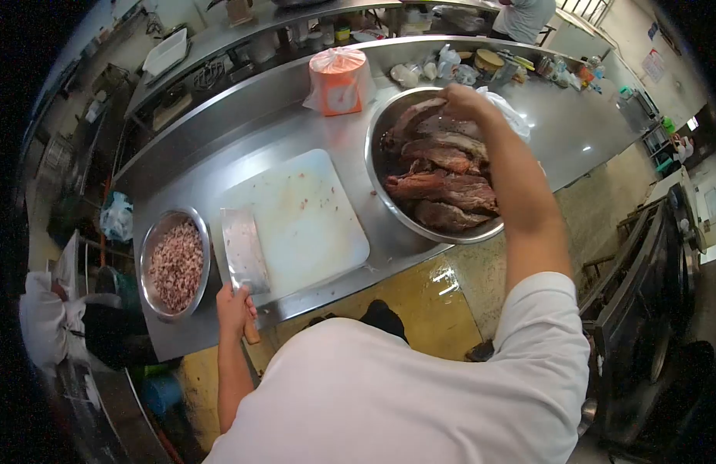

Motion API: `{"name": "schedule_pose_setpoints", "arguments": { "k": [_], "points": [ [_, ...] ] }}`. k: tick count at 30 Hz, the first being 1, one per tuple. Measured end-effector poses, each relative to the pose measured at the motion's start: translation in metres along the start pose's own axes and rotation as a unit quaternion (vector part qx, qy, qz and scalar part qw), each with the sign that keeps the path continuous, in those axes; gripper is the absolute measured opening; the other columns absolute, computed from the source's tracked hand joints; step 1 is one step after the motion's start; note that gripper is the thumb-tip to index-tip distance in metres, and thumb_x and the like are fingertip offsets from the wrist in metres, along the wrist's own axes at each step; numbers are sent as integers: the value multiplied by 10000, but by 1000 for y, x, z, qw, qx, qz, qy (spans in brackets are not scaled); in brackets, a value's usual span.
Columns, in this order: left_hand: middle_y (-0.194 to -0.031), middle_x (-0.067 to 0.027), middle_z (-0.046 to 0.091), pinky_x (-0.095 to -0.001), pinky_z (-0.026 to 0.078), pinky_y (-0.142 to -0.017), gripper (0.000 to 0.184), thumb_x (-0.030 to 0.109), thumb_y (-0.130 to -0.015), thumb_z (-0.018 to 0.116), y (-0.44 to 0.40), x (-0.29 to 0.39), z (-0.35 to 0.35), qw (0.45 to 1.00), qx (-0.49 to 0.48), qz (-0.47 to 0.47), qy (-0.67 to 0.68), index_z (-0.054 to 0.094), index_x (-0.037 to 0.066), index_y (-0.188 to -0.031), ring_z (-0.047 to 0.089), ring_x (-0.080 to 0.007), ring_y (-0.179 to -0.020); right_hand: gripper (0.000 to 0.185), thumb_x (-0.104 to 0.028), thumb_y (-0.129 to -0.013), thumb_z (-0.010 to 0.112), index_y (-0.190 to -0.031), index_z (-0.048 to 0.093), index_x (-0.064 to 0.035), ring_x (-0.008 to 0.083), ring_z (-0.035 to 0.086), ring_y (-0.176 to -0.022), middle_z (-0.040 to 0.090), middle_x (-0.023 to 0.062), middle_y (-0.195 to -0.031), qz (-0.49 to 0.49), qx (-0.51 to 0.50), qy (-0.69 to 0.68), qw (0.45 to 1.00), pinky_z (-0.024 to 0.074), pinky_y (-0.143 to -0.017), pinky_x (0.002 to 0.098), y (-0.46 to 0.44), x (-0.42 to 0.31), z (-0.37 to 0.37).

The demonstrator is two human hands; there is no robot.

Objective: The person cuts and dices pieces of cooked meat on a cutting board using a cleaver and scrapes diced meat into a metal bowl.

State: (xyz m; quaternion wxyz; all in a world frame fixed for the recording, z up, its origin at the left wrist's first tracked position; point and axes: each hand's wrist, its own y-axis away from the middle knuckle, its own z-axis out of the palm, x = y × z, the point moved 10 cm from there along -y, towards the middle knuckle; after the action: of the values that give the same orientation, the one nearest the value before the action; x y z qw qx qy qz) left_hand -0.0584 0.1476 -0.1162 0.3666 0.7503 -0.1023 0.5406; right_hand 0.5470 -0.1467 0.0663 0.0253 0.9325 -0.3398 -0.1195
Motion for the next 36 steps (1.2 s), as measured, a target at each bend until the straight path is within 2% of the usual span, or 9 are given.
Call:
{"name": "schedule_pose_setpoints", "arguments": {
  "k": [12,16,19,25,28,30,32,33,36],
  "points": [
    [-650,-5,528,-292,448,-412,107,120,-1034,572,18,83,-32,990,-38,132,35,576,44,-1109,511,-112,-463,339,-214,-840,758,-1138,752,-53,407,707,-980,744,222,-1020,-35,106,186,976,554,-896,468,48,-191,-92],
    [-653,0,535,-275,442,-425,86,107,-1022,558,31,109,-43,984,-44,166,54,599,43,-1063,510,-95,-473,325,-263,-842,764,-1054,720,-20,374,703,-839,711,212,-866,-82,104,64,989,557,-780,465,58,-266,-88],
    [-654,1,532,-272,439,-432,84,117,-1023,563,36,120,-48,984,-33,173,30,595,53,-1067,508,-93,-480,313,-271,-925,761,-1051,722,13,172,684,-677,707,100,-800,-61,1,-168,984,566,-637,361,22,-284,-1],
    [-644,-11,539,-284,458,-447,111,151,-1030,567,36,116,-45,985,-53,160,-45,560,40,-1032,531,-100,-491,297,-266,-909,786,-924,743,27,172,648,-637,697,101,-744,-1,-190,-395,899,525,-584,338,7,-350,221],
    [-649,-21,551,-294,465,-449,136,166,-1035,564,37,106,-35,982,-60,152,-95,553,33,-1011,549,-102,-505,373,-307,-904,793,-979,749,57,209,663,-678,727,131,-793,-43,-124,-319,938,534,-638,386,10,-350,260],
    [-656,-85,585,-341,466,-456,163,161,-1028,562,40,103,-29,979,-50,134,-144,530,8,-981,573,-150,-485,402,-311,-895,800,-1058,739,51,238,683,-731,741,149,-843,15,-131,-346,929,546,-684,390,8,-328,269],
    [-726,-193,652,-458,508,-565,210,175,-1022,554,44,104,-15,955,-68,162,-238,513,-17,-946,663,-316,-580,447,-316,-886,808,-1138,729,45,267,704,-784,755,166,-893,79,-140,-371,915,558,-731,395,23,-306,272],
    [-841,-274,685,-558,498,-725,225,187,-1015,548,37,98,-12,931,-54,213,-290,505,-28,-964,684,-469,-794,465,-341,-878,811,-1146,738,32,305,718,-836,756,206,-923,39,-64,-281,957,557,-781,403,26,-301,249],
    [-770,-240,679,-531,530,-692,148,156,-1023,551,46,108,10,874,-36,276,-398,517,17,-988,688,-435,-727,443,-306,-859,801,-1181,746,-7,391,708,-999,740,242,-1073,-38,17,-198,979,552,-888,431,45,-305,233]
  ]
}}
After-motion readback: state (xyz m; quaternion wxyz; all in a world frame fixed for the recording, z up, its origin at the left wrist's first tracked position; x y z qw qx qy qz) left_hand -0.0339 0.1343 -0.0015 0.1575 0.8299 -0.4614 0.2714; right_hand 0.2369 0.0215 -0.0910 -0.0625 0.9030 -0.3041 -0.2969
